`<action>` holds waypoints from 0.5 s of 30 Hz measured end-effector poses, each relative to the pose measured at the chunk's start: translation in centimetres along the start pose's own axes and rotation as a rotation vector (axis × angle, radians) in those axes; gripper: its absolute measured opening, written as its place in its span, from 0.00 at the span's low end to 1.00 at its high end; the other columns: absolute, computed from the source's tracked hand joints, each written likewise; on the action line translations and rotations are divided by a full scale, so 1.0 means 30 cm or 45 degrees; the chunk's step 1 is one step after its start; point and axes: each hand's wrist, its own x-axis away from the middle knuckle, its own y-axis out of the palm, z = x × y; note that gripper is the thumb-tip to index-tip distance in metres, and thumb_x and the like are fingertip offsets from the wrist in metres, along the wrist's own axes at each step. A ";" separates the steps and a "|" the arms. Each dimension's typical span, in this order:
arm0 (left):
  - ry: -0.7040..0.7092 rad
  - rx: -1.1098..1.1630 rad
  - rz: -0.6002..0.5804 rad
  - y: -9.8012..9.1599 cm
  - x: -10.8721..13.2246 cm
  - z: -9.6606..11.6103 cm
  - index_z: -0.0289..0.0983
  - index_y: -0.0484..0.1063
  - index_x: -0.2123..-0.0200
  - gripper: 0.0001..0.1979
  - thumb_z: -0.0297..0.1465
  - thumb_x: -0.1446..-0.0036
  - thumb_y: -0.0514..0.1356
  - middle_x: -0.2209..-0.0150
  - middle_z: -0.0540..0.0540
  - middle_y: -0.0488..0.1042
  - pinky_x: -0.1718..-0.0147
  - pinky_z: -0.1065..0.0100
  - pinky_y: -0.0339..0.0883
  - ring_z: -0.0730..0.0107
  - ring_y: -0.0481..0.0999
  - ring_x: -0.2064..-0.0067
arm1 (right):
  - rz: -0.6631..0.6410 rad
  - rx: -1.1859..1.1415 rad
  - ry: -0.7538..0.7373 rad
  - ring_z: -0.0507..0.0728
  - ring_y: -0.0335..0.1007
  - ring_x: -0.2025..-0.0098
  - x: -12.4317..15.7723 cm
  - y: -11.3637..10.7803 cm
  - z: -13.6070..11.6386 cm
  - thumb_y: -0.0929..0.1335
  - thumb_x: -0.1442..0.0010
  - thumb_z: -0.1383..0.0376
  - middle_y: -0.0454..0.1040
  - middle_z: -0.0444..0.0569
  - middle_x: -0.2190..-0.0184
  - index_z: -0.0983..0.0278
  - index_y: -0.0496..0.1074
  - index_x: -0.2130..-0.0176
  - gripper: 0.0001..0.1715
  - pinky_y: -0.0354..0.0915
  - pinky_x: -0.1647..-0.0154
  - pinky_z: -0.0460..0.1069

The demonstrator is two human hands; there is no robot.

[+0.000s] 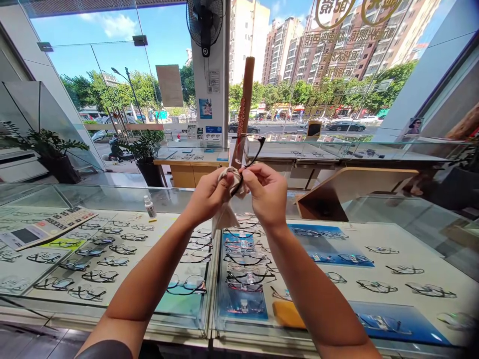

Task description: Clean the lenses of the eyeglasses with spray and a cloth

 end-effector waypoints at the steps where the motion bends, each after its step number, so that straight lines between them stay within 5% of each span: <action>1: -0.005 0.020 -0.052 -0.005 -0.003 -0.003 0.38 0.70 0.66 0.23 0.49 0.25 0.56 0.70 0.49 0.72 0.67 0.68 0.61 0.70 0.68 0.69 | 0.007 0.002 -0.004 0.53 0.76 0.68 -0.002 -0.002 0.001 0.76 0.40 0.60 0.84 0.46 0.68 0.61 0.82 0.67 0.07 0.73 0.61 0.52; 3: -0.037 0.060 -0.076 -0.003 -0.007 -0.012 0.38 0.72 0.61 0.20 0.49 0.28 0.61 0.68 0.48 0.74 0.66 0.69 0.65 0.69 0.72 0.67 | 0.018 -0.004 0.015 0.53 0.75 0.68 -0.004 -0.003 0.003 0.76 0.40 0.59 0.84 0.45 0.68 0.61 0.82 0.67 0.07 0.73 0.63 0.51; 7: -0.088 0.110 0.110 0.036 -0.005 -0.037 0.39 0.71 0.61 0.21 0.50 0.36 0.70 0.71 0.50 0.77 0.73 0.71 0.67 0.70 0.76 0.73 | 0.025 -0.023 0.071 0.54 0.77 0.68 0.002 0.010 0.007 0.76 0.42 0.60 0.84 0.46 0.70 0.61 0.81 0.68 0.07 0.73 0.65 0.50; 15: 0.169 0.103 0.310 0.070 0.004 -0.034 0.39 0.64 0.73 0.27 0.50 0.25 0.59 0.83 0.53 0.67 0.79 0.70 0.56 0.76 0.63 0.81 | -0.028 -0.014 0.061 0.54 0.77 0.67 0.012 0.025 0.008 0.75 0.42 0.60 0.83 0.45 0.70 0.61 0.80 0.68 0.07 0.74 0.60 0.51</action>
